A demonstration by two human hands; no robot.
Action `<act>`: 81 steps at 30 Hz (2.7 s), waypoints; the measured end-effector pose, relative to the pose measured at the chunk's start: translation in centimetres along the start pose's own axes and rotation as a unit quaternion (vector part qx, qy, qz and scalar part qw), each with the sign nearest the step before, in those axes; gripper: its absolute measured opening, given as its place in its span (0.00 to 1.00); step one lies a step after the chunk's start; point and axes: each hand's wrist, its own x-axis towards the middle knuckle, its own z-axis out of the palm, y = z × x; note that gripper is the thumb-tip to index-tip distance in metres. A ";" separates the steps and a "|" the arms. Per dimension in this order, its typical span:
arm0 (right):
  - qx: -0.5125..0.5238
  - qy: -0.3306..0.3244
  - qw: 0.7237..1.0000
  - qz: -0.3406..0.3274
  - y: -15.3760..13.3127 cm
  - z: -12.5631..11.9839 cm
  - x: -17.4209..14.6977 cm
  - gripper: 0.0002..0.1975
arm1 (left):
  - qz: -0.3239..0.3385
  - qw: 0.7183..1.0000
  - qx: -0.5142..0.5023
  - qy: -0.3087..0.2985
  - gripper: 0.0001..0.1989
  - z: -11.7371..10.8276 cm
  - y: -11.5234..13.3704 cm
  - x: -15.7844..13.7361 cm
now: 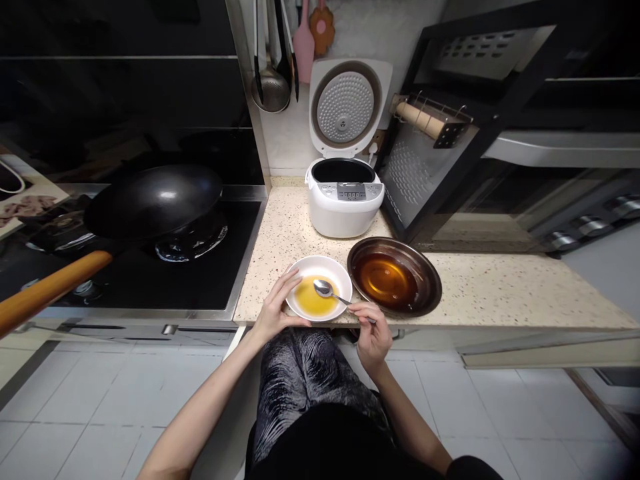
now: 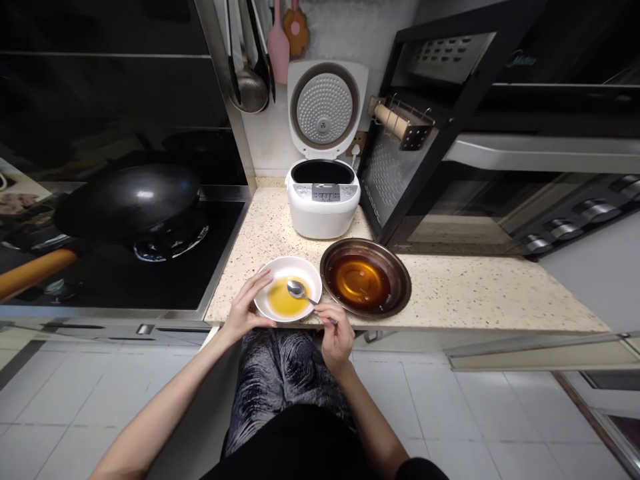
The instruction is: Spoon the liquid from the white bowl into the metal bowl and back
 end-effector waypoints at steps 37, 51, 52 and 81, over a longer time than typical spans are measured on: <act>0.026 -0.035 0.998 0.051 1.3 1.7 0.0 0.09 | -0.047 0.999 0.021 -0.003 0.40 -0.3 0.1 0.7; 0.030 -0.036 0.997 0.059 1.8 2.3 -0.1 0.09 | -0.054 0.998 0.031 0.011 0.37 -0.2 -0.1 0.2; 0.029 -0.036 0.997 0.057 1.8 2.2 -0.2 0.09 | -0.054 0.998 0.030 0.008 0.37 -0.2 0.0 0.2; 0.065 0.052 0.994 0.068 -0.2 1.6 0.1 0.08 | -0.013 0.999 0.027 0.029 0.35 -0.1 0.1 0.0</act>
